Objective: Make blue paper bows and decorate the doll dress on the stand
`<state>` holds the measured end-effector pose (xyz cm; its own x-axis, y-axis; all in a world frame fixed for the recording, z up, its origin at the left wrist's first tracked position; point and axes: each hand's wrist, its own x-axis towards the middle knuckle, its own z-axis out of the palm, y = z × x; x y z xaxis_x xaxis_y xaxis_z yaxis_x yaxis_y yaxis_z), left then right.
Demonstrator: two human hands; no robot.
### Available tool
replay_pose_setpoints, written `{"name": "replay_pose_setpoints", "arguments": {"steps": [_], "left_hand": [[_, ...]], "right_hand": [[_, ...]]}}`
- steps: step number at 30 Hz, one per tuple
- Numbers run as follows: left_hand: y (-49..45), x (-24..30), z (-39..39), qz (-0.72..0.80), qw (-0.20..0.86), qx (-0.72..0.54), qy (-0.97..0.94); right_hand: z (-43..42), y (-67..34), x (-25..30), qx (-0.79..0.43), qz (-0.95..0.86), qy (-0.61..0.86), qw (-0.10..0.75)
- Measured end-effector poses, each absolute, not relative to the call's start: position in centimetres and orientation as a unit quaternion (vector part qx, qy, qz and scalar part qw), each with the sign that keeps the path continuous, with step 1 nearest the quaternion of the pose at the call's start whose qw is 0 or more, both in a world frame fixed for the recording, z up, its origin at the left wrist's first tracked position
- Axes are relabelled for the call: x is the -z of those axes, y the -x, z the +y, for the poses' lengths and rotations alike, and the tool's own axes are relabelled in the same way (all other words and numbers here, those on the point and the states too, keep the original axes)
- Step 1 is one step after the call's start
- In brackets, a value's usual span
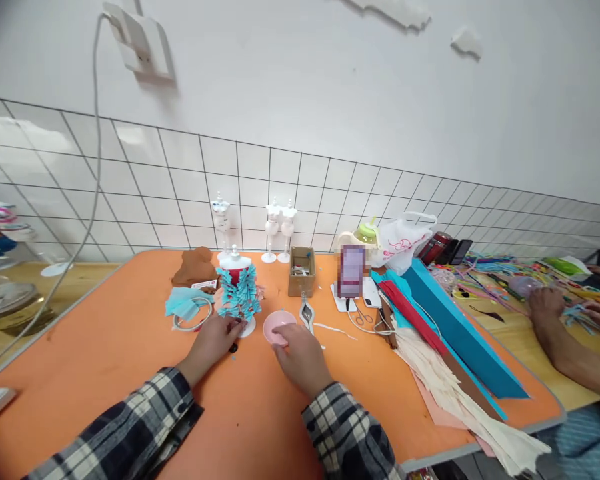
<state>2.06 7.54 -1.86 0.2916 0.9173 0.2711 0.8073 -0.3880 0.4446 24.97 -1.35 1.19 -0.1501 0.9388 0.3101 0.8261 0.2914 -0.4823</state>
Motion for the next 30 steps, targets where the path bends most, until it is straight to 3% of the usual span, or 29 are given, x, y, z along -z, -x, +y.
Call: {"name": "replay_pose_setpoints", "arguments": {"steps": [2,5,12,21,30], "left_hand": [[-1.9,1.8,7.3,0.549,0.109,-0.246,-0.791],[-1.7,1.5,6.6,0.560,0.099,-0.248,-0.784],[-1.0,0.7,2.5,0.594,0.071,-0.267,-0.755],[-1.5,0.6,3.2,0.559,0.095,-0.266,-0.780],[-1.2,0.3,3.5,0.522,0.111,-0.291,-0.794]], "right_hand": [[-0.3,-25.4,-2.7,-0.086,-0.752,0.599,0.262],[2.1,-25.4,-4.3,-0.030,-0.760,0.635,0.136],[4.5,-23.4,-3.4,-0.026,-0.790,0.611,0.044],[4.2,-23.6,-2.1,-0.032,-0.800,0.598,0.028],[3.9,-23.5,-2.2,-0.022,-0.796,0.601,0.072]]}}
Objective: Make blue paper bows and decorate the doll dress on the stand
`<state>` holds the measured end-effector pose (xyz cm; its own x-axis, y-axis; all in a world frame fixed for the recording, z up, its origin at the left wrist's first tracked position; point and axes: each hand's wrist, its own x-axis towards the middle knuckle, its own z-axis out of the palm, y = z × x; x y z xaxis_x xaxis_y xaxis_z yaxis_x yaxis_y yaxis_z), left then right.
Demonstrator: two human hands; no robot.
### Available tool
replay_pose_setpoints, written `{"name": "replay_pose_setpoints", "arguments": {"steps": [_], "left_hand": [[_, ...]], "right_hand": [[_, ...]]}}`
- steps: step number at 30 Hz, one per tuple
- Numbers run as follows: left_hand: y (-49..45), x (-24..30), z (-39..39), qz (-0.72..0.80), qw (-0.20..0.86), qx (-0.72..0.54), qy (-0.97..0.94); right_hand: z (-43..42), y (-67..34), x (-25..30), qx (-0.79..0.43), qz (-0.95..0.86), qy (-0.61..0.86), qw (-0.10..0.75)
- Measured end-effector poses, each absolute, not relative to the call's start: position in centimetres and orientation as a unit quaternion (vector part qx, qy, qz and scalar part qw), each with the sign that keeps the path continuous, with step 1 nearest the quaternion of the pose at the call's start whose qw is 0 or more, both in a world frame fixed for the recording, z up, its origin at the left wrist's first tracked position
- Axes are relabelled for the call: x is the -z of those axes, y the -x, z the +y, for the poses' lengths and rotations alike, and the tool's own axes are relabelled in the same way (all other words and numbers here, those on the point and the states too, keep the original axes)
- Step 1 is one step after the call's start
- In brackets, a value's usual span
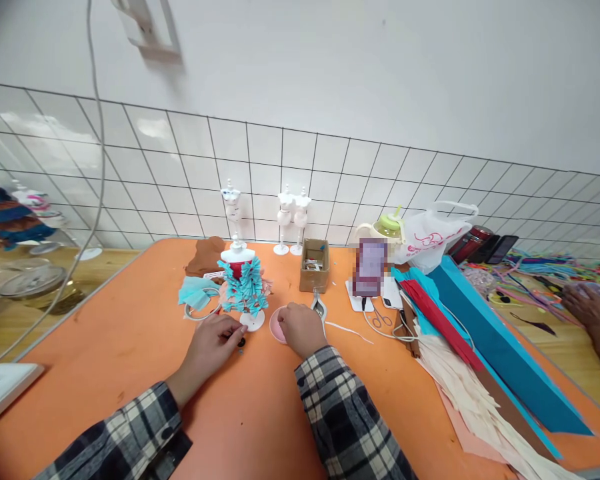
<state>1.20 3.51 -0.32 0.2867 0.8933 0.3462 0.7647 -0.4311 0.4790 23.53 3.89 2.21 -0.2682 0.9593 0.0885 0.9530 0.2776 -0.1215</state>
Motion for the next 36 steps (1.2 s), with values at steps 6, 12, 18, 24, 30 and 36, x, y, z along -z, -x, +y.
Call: {"name": "replay_pose_setpoints", "arguments": {"steps": [6,12,18,24,30,36], "left_hand": [[-0.8,0.4,3.4,0.478,0.129,-0.318,-0.809],[-1.0,0.2,3.0,0.471,0.147,-0.309,-0.813],[-1.2,0.0,2.8,0.467,0.162,-0.304,-0.815],[-1.4,-0.2,2.8,0.462,0.169,-0.299,-0.818],[-1.6,-0.6,2.7,0.455,0.176,-0.297,-0.821],[-1.8,-1.0,2.5,0.454,0.184,-0.297,-0.819]], "right_hand": [[3.7,-24.5,-2.8,-0.012,-0.784,0.614,0.093],[3.8,-25.6,-2.9,-0.016,-0.785,0.616,0.061],[3.5,-25.3,-3.2,-0.014,-0.779,0.626,0.001],[3.3,-25.3,-3.4,-0.015,-0.777,0.628,-0.034],[2.8,-24.9,-3.5,-0.038,-0.783,0.619,-0.052],[2.4,-23.7,-3.2,-0.053,-0.794,0.605,-0.035]]}}
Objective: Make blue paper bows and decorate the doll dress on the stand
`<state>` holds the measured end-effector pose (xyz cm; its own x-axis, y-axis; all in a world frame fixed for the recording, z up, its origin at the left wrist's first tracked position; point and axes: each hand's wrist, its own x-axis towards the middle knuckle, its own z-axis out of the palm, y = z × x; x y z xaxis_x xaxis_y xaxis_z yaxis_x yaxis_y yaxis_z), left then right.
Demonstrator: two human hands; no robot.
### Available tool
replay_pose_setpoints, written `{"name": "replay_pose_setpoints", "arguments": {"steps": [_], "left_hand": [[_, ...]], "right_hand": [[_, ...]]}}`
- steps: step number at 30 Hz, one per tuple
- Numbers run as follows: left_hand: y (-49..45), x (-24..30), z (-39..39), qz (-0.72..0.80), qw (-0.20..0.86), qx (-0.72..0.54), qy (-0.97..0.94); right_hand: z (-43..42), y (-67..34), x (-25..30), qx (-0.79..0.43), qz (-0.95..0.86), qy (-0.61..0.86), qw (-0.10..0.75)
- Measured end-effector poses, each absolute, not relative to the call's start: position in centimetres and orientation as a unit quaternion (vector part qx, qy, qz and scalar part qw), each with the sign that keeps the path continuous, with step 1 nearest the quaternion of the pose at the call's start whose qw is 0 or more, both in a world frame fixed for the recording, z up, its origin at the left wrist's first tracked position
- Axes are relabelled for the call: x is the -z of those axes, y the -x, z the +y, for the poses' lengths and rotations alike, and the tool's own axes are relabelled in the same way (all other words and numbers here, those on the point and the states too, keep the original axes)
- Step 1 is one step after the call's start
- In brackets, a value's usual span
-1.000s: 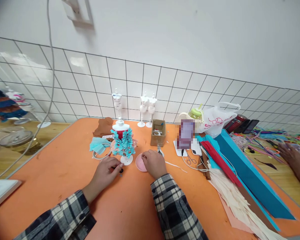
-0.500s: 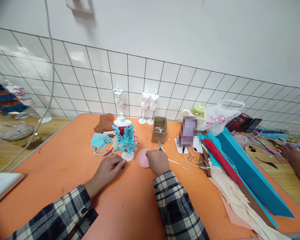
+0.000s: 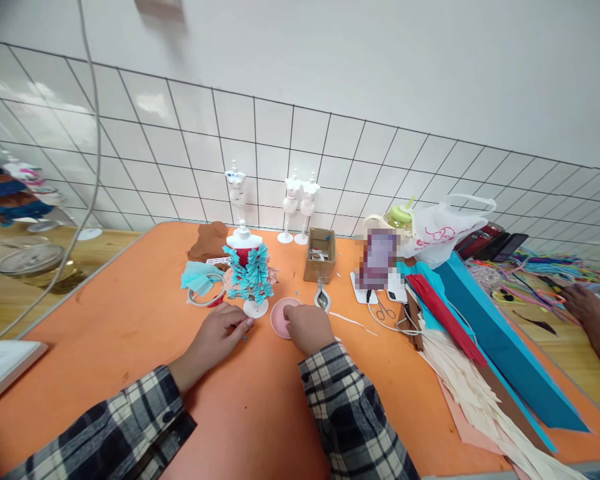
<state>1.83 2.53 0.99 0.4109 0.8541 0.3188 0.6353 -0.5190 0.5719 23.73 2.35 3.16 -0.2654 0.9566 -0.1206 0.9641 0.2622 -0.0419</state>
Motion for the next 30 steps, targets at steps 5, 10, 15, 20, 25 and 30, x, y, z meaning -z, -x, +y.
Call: {"name": "replay_pose_setpoints", "arguments": {"steps": [5,10,15,20,25,30], "left_hand": [[-1.8,-0.7,2.6,0.452,0.179,-0.295,-0.823],[-1.7,-0.3,2.8,0.448,0.176,-0.295,-0.826],[-1.7,-0.2,2.8,0.449,0.177,-0.297,-0.824],[-1.6,-0.1,2.8,0.443,0.169,-0.297,-0.829],[-1.6,-0.2,2.8,0.440,0.177,-0.296,-0.829],[-1.6,-0.1,2.7,0.438,0.174,-0.296,-0.831]], "right_hand": [[2.2,-23.6,-3.2,0.058,0.790,-0.610,0.005],[2.4,-23.9,-3.6,0.067,0.782,-0.619,-0.044],[2.6,-24.1,-3.6,0.084,0.774,-0.623,-0.075],[2.5,-24.2,-3.3,0.086,0.758,-0.640,-0.089],[3.0,-24.6,-2.6,0.188,0.736,-0.620,-0.196],[3.6,-25.1,-2.0,0.416,0.644,-0.531,-0.362]]}}
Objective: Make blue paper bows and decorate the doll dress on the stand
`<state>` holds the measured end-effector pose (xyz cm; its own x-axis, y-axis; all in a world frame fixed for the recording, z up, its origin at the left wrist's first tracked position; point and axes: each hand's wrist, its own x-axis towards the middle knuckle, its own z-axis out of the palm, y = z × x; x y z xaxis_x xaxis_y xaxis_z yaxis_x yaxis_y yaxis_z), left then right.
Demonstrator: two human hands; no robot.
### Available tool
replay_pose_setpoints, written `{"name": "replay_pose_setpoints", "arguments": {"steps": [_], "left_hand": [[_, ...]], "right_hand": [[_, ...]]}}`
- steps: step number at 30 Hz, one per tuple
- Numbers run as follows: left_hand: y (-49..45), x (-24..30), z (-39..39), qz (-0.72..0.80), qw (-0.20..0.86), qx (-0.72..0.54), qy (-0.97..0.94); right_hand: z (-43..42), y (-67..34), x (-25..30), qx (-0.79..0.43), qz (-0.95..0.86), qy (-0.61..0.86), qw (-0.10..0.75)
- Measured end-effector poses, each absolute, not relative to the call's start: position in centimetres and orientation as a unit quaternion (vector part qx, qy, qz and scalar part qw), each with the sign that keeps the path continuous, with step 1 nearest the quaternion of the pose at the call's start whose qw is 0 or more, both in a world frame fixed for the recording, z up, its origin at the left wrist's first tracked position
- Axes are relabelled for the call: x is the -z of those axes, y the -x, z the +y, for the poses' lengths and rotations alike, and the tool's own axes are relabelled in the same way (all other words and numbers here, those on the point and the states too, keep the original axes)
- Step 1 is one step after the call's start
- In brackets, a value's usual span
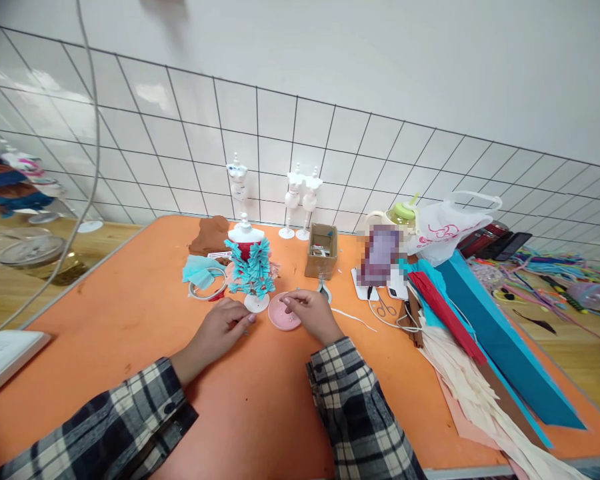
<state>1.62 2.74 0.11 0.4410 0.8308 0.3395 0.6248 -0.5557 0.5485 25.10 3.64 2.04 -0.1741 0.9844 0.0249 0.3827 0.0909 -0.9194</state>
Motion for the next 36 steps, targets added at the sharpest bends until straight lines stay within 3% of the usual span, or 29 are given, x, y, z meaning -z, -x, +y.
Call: {"name": "replay_pose_setpoints", "arguments": {"steps": [5,9,16,29,36], "left_hand": [[-1.60,-0.04,2.68,0.437,0.174,-0.294,-0.832],[-1.57,-0.01,2.68,0.435,0.175,-0.293,-0.833],[-1.54,0.15,2.76,0.436,0.173,-0.293,-0.833],[-1.64,0.18,2.76,0.429,0.179,-0.300,-0.833],[-1.57,0.12,2.73,0.424,0.185,-0.296,-0.836]], "right_hand": [[3.56,-25.39,-2.38,-0.536,-0.530,0.511,0.414],[3.50,-25.65,-2.60,-0.563,-0.504,0.493,0.432],[3.91,-25.75,-2.10,-0.497,-0.559,0.528,0.402],[3.46,-25.68,-2.06,-0.240,-0.686,0.615,0.306],[3.53,-25.56,-2.08,-0.202,-0.698,0.611,0.313]]}}
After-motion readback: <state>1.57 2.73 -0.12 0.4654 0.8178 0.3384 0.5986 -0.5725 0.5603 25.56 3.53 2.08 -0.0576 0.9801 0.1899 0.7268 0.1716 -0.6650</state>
